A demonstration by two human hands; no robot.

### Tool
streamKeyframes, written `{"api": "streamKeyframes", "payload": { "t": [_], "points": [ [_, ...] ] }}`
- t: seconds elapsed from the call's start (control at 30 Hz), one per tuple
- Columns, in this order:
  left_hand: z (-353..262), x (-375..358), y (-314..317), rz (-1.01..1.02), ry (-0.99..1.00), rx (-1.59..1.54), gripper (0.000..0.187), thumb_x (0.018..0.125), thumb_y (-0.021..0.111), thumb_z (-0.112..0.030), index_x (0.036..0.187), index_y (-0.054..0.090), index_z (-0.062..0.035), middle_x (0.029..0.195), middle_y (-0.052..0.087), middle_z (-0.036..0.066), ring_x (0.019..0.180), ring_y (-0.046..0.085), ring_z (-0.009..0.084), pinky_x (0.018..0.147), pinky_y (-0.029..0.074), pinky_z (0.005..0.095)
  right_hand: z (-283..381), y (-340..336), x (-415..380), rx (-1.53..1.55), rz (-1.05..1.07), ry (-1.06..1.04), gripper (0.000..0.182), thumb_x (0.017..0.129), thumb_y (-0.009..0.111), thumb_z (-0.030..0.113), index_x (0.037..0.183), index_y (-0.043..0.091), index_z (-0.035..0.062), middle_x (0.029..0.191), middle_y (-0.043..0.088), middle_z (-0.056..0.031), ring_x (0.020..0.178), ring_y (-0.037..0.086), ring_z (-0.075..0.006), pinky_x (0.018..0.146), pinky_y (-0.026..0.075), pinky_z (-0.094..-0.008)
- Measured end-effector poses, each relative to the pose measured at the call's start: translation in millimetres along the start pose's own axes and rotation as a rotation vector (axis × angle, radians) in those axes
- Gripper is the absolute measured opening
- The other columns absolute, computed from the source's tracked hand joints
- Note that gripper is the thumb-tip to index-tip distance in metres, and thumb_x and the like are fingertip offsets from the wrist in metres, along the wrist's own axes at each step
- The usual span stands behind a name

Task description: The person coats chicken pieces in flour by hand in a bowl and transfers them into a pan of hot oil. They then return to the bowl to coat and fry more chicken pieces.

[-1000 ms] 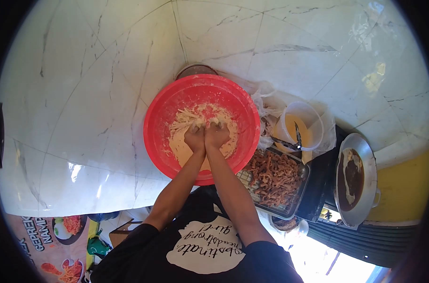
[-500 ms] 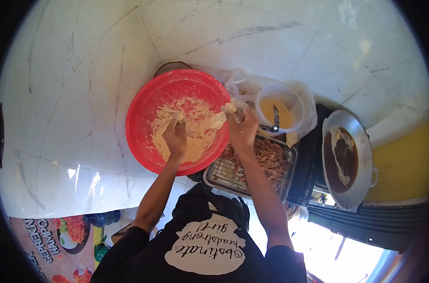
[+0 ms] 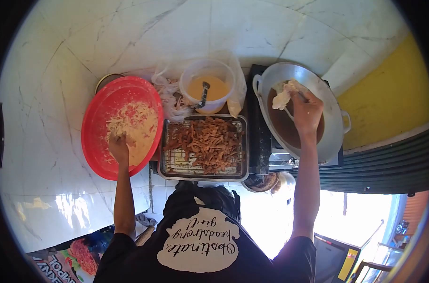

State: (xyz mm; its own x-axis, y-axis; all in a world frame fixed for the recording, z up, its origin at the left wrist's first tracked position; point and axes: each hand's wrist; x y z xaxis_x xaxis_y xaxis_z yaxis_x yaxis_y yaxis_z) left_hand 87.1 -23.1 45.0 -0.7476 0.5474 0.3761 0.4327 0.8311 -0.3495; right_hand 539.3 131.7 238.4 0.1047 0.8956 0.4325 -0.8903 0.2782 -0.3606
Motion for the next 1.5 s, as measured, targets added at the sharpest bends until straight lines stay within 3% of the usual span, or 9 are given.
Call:
{"api": "streamKeyframes", "payload": {
  "t": [0.2,0.27,0.33,0.53,0.77,0.83,1.1,1.37,1.5],
  "points": [
    [3,-4,-9,-0.022,0.011,0.195,0.039,0.079,0.064,-0.009,0.114,0.052,0.0040,0.080,0.065,0.016,0.072,0.061,0.0190,0.065,0.047,0.0303,-48,-59,24,-0.166,-0.056,0.023,0.025,0.078,0.066,0.009,0.102,0.065,0.0010,0.080,0.067,-0.0063,0.071,0.056,-0.0072,0.066,0.045,-0.0232],
    [0,-4,-10,-0.038,0.024,0.215,0.040,0.079,0.065,-0.011,0.114,0.052,0.0036,0.077,0.064,0.015,0.070,0.061,0.0193,0.064,0.046,0.0310,-65,-64,27,-0.191,-0.008,0.072,0.023,0.078,0.066,0.010,0.099,0.066,0.0008,0.078,0.067,-0.0071,0.070,0.055,-0.0074,0.065,0.045,-0.0238],
    [-5,-5,-11,0.015,-0.074,0.312,0.043,0.078,0.066,-0.016,0.113,0.052,0.0034,0.092,0.064,0.018,0.082,0.063,0.0234,0.072,0.048,0.0327,-86,-69,29,-0.212,0.041,0.093,0.021,0.077,0.066,0.010,0.097,0.067,0.0003,0.077,0.066,-0.0075,0.071,0.056,-0.0075,0.066,0.045,-0.0236],
    [-21,-8,-6,0.046,-0.075,0.397,0.045,0.078,0.066,-0.016,0.114,0.051,0.0050,0.089,0.065,0.018,0.082,0.063,0.0234,0.072,0.048,0.0318,-116,-65,27,-0.176,0.237,0.147,0.024,0.075,0.067,0.008,0.097,0.065,-0.0010,0.081,0.066,-0.0096,0.073,0.059,-0.0107,0.068,0.047,-0.0249],
    [-3,-7,-1,-0.010,-0.072,0.284,0.045,0.078,0.067,-0.014,0.116,0.051,0.0042,0.084,0.066,0.017,0.079,0.063,0.0198,0.071,0.047,0.0297,-128,-57,22,-0.089,0.336,0.087,0.013,0.072,0.068,0.004,0.081,0.060,-0.0023,0.076,0.064,-0.0094,0.071,0.061,-0.0134,0.066,0.047,-0.0264],
    [-5,-7,-1,0.007,-0.102,0.227,0.044,0.076,0.067,-0.012,0.115,0.052,0.0018,0.076,0.065,0.017,0.069,0.062,0.0202,0.066,0.046,0.0306,-137,-54,22,-0.145,0.342,0.053,0.013,0.072,0.068,0.004,0.081,0.061,-0.0021,0.074,0.063,-0.0094,0.069,0.060,-0.0128,0.065,0.046,-0.0267],
    [0,-3,-2,0.030,-0.079,0.204,0.043,0.077,0.066,-0.011,0.115,0.052,0.0015,0.078,0.066,0.017,0.072,0.063,0.0193,0.068,0.046,0.0291,-135,-40,19,-0.338,0.428,0.037,0.017,0.071,0.070,0.006,0.081,0.060,-0.0030,0.068,0.061,-0.0092,0.062,0.054,-0.0126,0.060,0.043,-0.0289],
    [5,3,-5,0.097,-0.071,0.212,0.042,0.076,0.067,-0.009,0.114,0.052,0.0031,0.066,0.062,0.012,0.063,0.057,0.0144,0.063,0.044,0.0271,-156,-21,20,-0.501,0.408,-0.025,0.029,0.068,0.072,0.014,0.093,0.064,0.0011,0.076,0.062,-0.0172,0.069,0.061,-0.0296,0.068,0.047,-0.0353],
    [7,13,-12,0.156,-0.050,0.265,0.040,0.076,0.067,-0.009,0.112,0.053,0.0039,0.061,0.058,0.010,0.059,0.052,0.0120,0.060,0.042,0.0252,-134,-17,29,-0.618,0.444,-0.192,0.031,0.070,0.070,0.016,0.098,0.064,0.0031,0.079,0.063,-0.0184,0.074,0.062,-0.0309,0.071,0.048,-0.0360]
  ]
}}
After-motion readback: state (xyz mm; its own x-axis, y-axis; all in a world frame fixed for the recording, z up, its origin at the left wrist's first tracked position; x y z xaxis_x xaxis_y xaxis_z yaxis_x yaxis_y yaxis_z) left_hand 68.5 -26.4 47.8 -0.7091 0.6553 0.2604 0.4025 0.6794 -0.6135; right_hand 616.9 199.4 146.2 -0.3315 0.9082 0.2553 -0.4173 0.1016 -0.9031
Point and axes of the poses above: each hand's wrist, its own x-axis towards the middle knuckle, its own y-axis out of the palm, z = x × y
